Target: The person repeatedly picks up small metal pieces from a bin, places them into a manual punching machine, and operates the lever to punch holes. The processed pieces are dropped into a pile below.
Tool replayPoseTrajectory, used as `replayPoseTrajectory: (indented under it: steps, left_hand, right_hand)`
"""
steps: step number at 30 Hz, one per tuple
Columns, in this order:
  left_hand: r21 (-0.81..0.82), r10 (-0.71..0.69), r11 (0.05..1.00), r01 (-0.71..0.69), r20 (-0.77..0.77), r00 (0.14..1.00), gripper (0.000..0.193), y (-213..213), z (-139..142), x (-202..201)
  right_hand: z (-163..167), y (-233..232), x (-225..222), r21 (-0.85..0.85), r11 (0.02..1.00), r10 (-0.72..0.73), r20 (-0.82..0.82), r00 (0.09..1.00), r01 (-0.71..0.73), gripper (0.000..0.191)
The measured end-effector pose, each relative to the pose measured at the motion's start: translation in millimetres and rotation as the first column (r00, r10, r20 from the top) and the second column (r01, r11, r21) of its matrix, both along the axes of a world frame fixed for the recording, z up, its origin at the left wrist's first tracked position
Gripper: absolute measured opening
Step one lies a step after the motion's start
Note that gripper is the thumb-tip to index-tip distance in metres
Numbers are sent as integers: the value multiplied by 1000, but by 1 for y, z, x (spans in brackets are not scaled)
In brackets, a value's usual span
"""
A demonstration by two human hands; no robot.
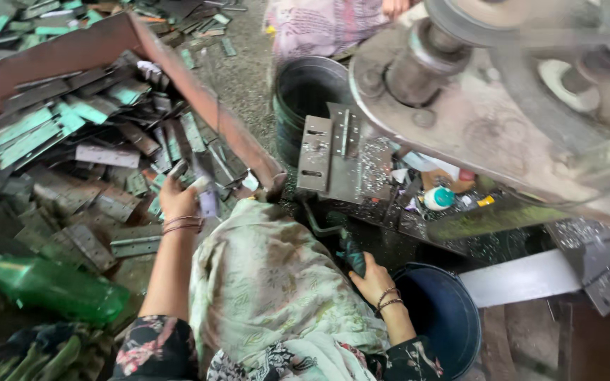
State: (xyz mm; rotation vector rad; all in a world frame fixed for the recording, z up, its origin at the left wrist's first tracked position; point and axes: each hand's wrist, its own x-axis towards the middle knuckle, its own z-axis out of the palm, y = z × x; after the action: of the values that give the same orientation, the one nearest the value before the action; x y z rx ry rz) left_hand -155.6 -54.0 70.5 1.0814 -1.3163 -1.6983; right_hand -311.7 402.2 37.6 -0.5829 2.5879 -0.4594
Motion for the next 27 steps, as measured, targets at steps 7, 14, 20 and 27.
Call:
replayPoseTrajectory:
  steps: [7,14,20,27]
  left_hand:
    - [-691,-244,570,444,374,895,39,156,55,-137]
    - [-461,-90,-174,870,888,452,58,237,41,-133]
    - [-609,-266,-175,773,786,558,64,224,7,-143]
    - [-671,-309,-123,731,726,615,45,203,9,-163]
  right_hand:
    - [0,1,2,40,999,17,9,1000,-17,72]
    - [1,-1,3,23,1000,10,55,998,-11,77]
    - [18,-6,9,38,999,-13,86,996,10,78]
    - [7,-2,9,60,998,-17,48,999,14,78]
